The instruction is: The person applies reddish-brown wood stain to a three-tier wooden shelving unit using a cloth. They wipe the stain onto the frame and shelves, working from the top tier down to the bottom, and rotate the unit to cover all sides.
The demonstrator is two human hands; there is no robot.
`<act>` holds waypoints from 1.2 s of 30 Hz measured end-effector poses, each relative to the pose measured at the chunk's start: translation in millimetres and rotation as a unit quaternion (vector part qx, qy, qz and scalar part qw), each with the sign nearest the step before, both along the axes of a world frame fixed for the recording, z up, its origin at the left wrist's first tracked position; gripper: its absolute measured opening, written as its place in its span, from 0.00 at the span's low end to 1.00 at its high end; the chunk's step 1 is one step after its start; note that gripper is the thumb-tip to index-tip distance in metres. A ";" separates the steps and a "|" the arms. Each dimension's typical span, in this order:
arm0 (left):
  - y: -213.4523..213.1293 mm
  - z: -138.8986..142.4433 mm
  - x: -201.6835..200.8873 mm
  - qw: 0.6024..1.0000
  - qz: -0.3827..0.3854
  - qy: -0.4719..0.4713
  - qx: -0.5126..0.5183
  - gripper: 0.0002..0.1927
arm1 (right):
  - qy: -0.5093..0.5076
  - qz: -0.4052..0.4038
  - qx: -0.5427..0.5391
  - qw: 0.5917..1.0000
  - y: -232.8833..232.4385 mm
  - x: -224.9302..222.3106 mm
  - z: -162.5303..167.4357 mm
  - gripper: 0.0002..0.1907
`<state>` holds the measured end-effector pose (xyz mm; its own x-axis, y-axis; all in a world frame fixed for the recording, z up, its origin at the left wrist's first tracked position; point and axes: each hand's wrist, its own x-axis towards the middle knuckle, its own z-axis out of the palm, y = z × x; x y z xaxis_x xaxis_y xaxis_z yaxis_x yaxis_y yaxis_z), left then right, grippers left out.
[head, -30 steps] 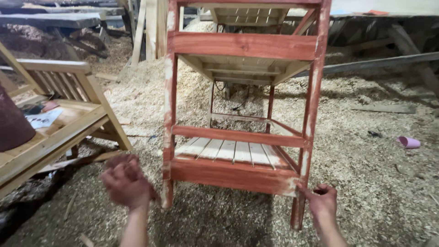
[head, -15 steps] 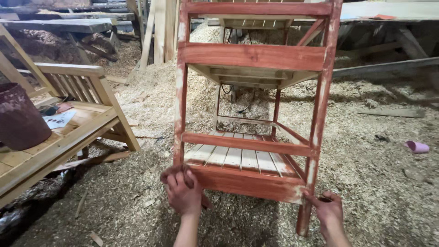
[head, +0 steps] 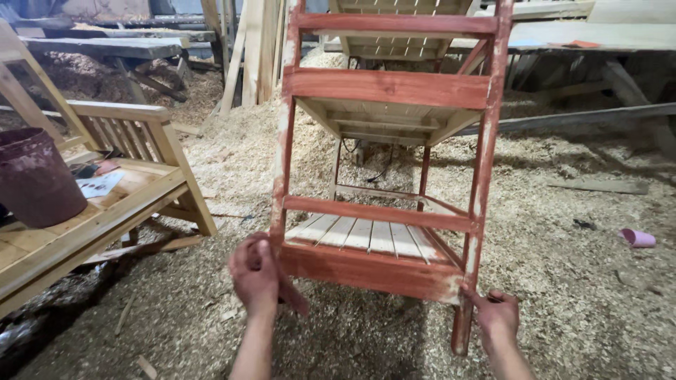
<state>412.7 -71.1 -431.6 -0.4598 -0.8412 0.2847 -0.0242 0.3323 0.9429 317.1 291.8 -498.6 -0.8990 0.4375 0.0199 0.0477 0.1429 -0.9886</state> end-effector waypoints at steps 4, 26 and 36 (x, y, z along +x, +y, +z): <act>19.5 -1.1 -26.4 0.952 0.161 -0.082 -0.247 0.18 | 0.033 0.009 -0.004 0.999 4.8 -1.7 -2.8 0.26; 171.4 -36.3 -58.6 0.889 -0.120 -0.043 -0.440 0.20 | 0.000 -0.054 0.063 0.997 4.2 2.0 -15.8 0.37; 32.2 -21.8 -33.5 0.903 0.123 -0.040 -0.410 0.14 | -0.011 -0.081 0.206 0.975 6.0 2.9 -18.9 0.43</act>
